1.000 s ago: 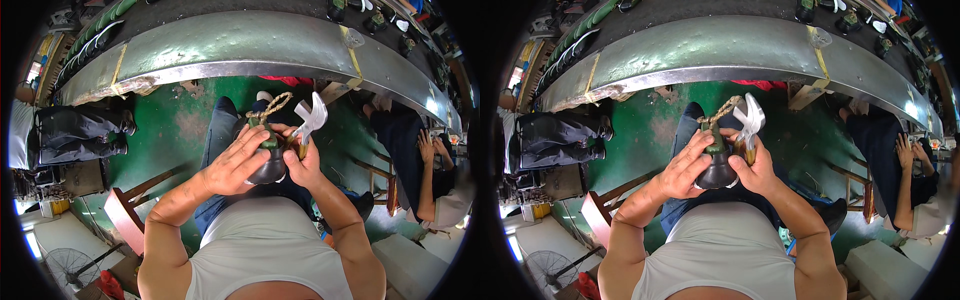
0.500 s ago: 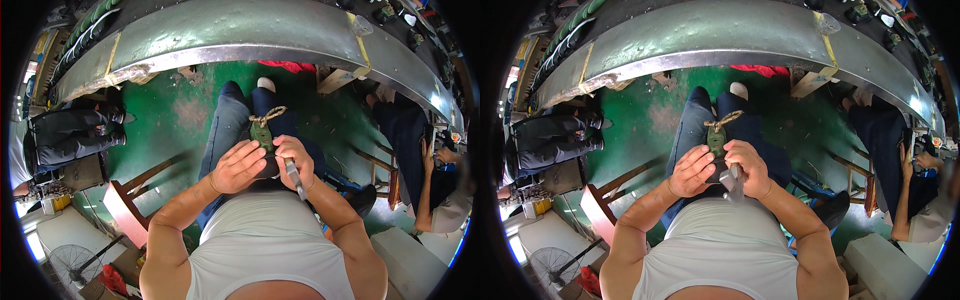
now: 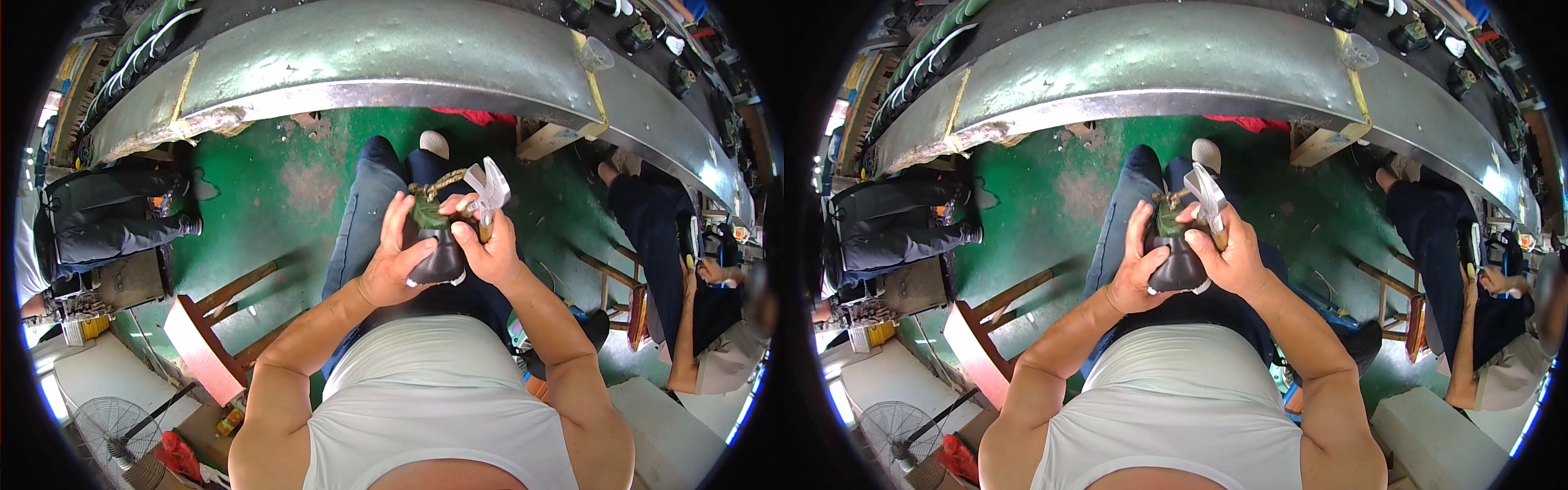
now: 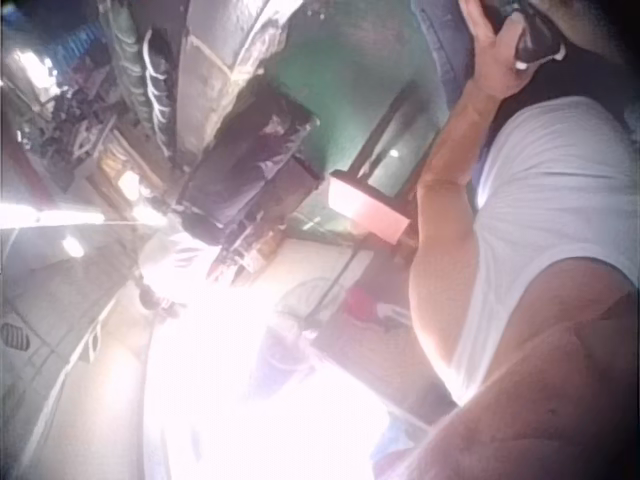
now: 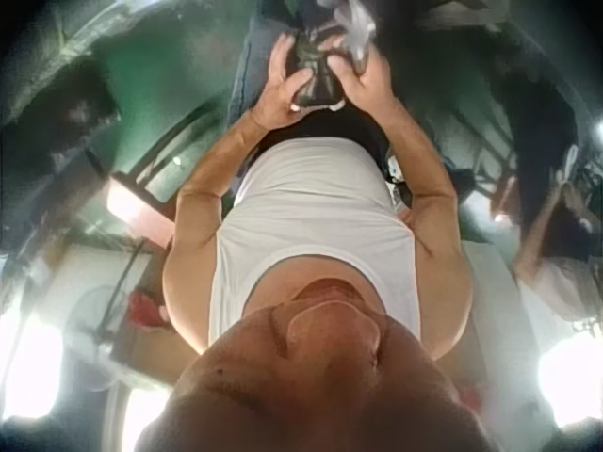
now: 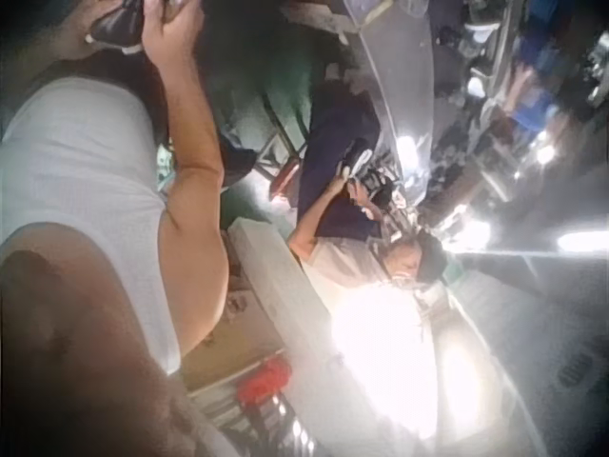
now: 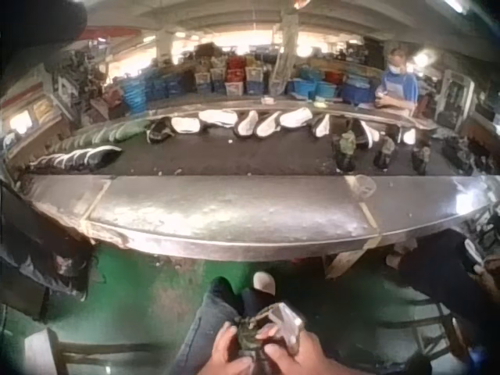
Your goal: Use pliers to stretch and pull the upper material over the last on the assembly line.
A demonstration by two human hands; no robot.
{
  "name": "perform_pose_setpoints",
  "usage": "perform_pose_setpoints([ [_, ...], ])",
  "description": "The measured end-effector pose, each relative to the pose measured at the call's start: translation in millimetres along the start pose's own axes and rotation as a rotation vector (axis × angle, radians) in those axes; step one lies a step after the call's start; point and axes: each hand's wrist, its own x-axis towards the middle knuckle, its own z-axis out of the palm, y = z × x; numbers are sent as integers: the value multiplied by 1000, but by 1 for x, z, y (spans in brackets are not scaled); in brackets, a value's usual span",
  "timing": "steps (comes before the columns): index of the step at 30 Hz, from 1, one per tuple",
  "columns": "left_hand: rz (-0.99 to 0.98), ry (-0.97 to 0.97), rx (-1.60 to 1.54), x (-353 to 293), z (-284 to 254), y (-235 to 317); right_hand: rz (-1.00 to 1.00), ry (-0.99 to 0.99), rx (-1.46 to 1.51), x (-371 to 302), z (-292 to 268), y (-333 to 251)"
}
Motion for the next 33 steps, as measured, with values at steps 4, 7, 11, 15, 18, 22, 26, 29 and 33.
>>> perform_pose_setpoints([
  [4,-97,-48,54,-14,-2,-38,259,149,-82,5,7,1],
  [7,-277,-173,134,-15,-5,-54,598,109,-151,4,0,16],
  [11,-576,-101,41,22,-20,-21,427,222,477,-11,-4,34],
  [15,-508,16,130,40,-15,-24,604,136,-236,-10,8,29],
  [18,-947,-216,181,16,-8,-41,762,50,7,-33,11,56],
  [22,-1221,-266,-364,-8,-9,-60,951,-57,313,-42,-1,49],
  [26,-1181,-188,-669,-18,-6,-47,752,-73,-202,-62,-24,51],
  [29,-1118,-184,-727,-31,-2,-46,810,-191,-270,-54,-51,6],
  [33,-1141,-206,-584,-44,7,-49,594,-594,-608,-45,-52,-18],
])
